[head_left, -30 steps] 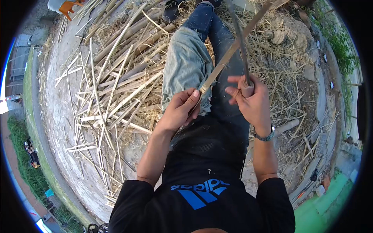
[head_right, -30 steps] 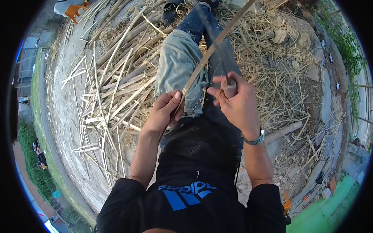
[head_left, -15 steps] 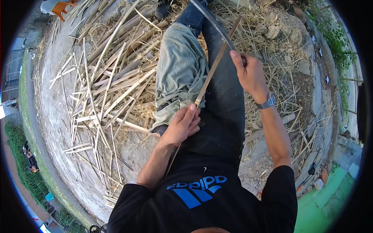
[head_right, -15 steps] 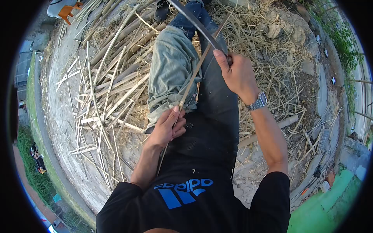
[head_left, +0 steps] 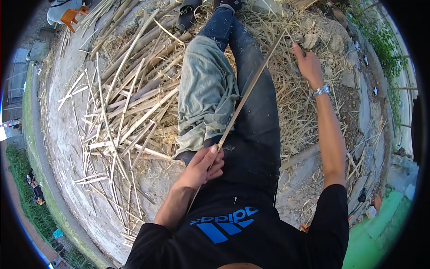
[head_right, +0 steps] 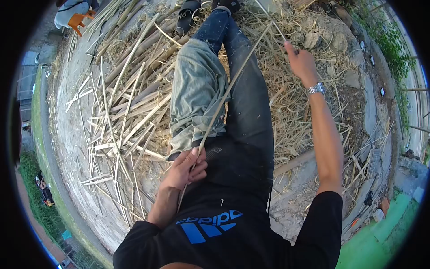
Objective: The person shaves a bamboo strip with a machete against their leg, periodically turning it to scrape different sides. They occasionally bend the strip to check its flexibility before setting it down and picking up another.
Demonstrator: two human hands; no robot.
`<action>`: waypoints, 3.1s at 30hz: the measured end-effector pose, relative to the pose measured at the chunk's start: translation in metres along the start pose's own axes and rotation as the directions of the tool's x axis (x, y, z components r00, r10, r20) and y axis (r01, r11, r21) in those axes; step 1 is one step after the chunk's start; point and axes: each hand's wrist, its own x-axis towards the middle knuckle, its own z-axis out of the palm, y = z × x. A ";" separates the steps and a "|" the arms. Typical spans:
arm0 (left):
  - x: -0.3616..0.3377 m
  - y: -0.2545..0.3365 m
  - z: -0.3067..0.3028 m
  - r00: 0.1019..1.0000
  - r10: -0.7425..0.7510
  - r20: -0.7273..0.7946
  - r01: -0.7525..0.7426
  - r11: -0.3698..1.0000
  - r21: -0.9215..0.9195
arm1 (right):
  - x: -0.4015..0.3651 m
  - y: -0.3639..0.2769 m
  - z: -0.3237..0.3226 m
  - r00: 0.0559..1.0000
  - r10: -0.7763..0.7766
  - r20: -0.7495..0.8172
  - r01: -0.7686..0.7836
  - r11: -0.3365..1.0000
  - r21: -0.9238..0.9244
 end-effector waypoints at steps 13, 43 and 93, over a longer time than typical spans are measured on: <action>0.032 0.010 -0.011 0.953 0.303 -0.008 -0.289 0.917 0.274 | -0.164 -0.113 0.012 0.989 -0.040 0.140 -0.105 0.464 0.880; -0.027 0.007 -0.013 0.976 0.127 0.177 -0.138 0.989 0.050 | -0.052 -0.073 0.014 0.983 -0.125 0.133 0.108 0.986 0.125; -0.017 0.017 -0.019 0.859 0.444 -0.254 -0.172 0.719 0.674 | 0.030 -0.048 0.004 0.998 0.032 0.061 -0.054 0.913 0.404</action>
